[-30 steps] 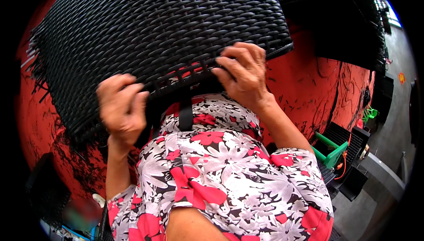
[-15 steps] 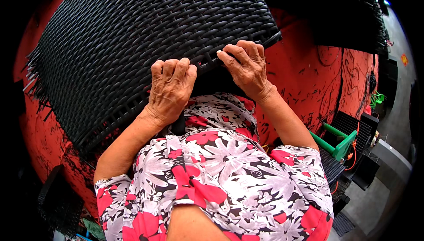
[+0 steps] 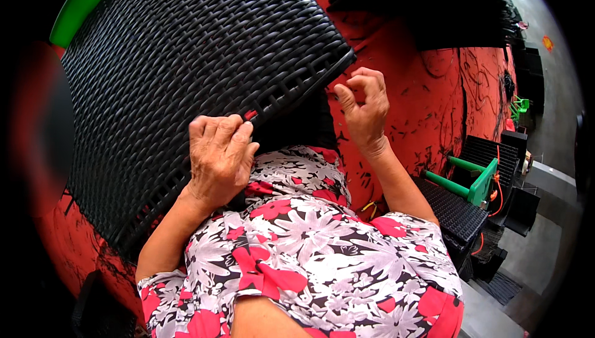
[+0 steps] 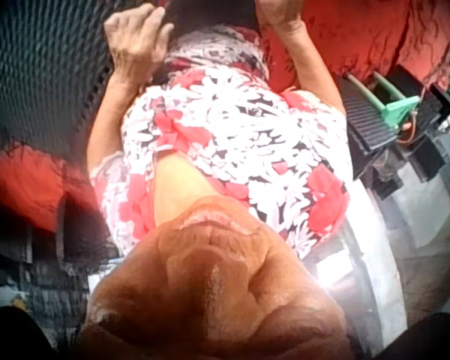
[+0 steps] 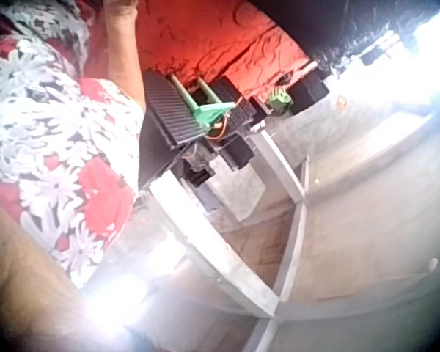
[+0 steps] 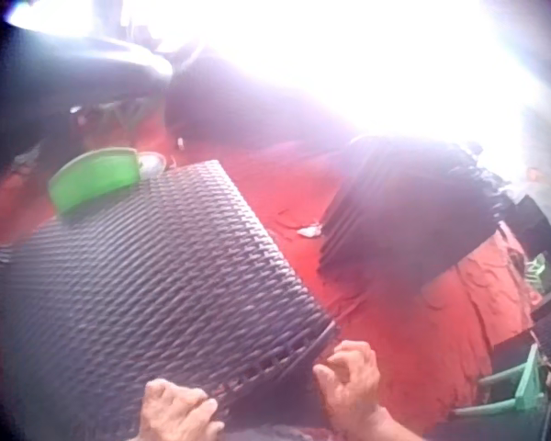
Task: The person weaves black plastic strips onto the edge of a woven furniture panel by hand, threading the strips through the existing weave and wrapping them around the frame.
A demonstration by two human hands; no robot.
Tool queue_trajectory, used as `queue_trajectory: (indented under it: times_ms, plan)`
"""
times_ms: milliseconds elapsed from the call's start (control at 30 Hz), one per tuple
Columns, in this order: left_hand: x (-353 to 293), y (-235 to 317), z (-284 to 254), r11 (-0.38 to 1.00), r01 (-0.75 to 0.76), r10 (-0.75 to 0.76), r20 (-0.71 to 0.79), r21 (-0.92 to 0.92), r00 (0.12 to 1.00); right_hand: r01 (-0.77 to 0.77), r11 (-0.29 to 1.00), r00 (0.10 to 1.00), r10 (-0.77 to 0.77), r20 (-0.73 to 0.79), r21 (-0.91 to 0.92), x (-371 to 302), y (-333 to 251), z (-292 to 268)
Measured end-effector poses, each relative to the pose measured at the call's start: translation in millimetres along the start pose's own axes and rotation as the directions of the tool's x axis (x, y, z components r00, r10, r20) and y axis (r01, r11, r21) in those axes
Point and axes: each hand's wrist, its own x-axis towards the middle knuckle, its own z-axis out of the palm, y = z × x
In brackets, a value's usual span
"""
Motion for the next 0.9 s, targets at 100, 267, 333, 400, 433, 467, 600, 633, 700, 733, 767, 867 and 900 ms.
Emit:
queue_trajectory:
  times_ms: [100, 267, 333, 400, 433, 467, 600, 633, 700, 733, 767, 867, 900]
  plan:
    - [25.0, 3.4, 11.4, 0.987, -0.064, 0.055, -0.062, -0.150, 0.997, -0.490, 0.870, 0.851, 0.463, 0.249, 0.058, 17.1, -1.7, -6.7]
    - [72.4, 15.6, 48.9, 0.945, -0.078, 0.056, -0.079, -0.318, 0.995, -0.619, 0.735, 0.781, 0.539, 0.317, 0.275, 22.2, 1.5, 7.7]
    - [85.6, 19.1, 62.4, 0.945, -0.038, 0.011, -0.084, -0.324, 0.996, -0.721, 0.575, 0.693, 0.601, 0.397, 0.387, 26.4, -4.5, -1.0]
    - [94.9, 18.2, 72.2, 0.925, 0.057, -0.061, 0.000, -0.375, 0.998, -0.749, 0.338, 0.636, 0.608, 0.475, 0.570, 26.3, -0.7, -6.1]
    - [97.7, 18.6, 75.3, 0.912, 0.106, -0.096, 0.045, -0.396, 0.994, -0.750, 0.255, 0.619, 0.596, 0.511, 0.611, 27.3, 1.5, -11.0]
    - [99.3, 19.4, 76.5, 0.905, 0.138, -0.121, 0.069, -0.402, 0.990, -0.745, 0.170, 0.605, 0.578, 0.547, 0.645, 29.4, 2.2, -17.4]
    - [97.7, 26.1, 70.6, 0.861, 0.176, -0.126, 0.135, -0.477, 0.983, -0.728, 0.040, 0.596, 0.529, 0.604, 0.685, 30.2, -8.0, -18.9]
    - [95.5, 26.0, 68.2, 0.672, 0.341, -0.214, 0.267, -0.657, 0.939, -0.722, 0.019, 0.602, 0.509, 0.615, 0.691, 30.9, -11.6, -17.5]
    - [92.3, 25.9, 58.1, 0.136, 0.601, -0.255, 0.559, -0.787, 0.789, -0.743, 0.130, 0.617, 0.512, 0.598, 0.656, 33.6, -18.8, -12.8]
    - [93.2, 23.7, 47.1, -0.029, 0.696, -0.243, 0.681, -0.717, 0.691, -0.737, 0.178, 0.637, 0.506, 0.582, 0.652, 33.6, -19.6, -7.1]
    - [95.0, 20.1, 40.8, -0.178, 0.760, -0.246, 0.776, -0.625, 0.580, -0.729, 0.224, 0.656, 0.498, 0.567, 0.647, 33.2, -20.8, -1.9]
    - [100.7, 4.7, 21.0, -0.524, 0.712, -0.022, 0.844, -0.466, 0.536, -0.629, 0.623, 0.778, 0.501, 0.379, 0.465, 33.7, -34.2, 1.7]
    - [109.4, 11.2, 7.8, -0.496, 0.733, -0.093, 0.867, -0.466, 0.489, -0.513, 0.789, 0.854, 0.432, 0.290, 0.338, 30.5, -33.6, 3.1]
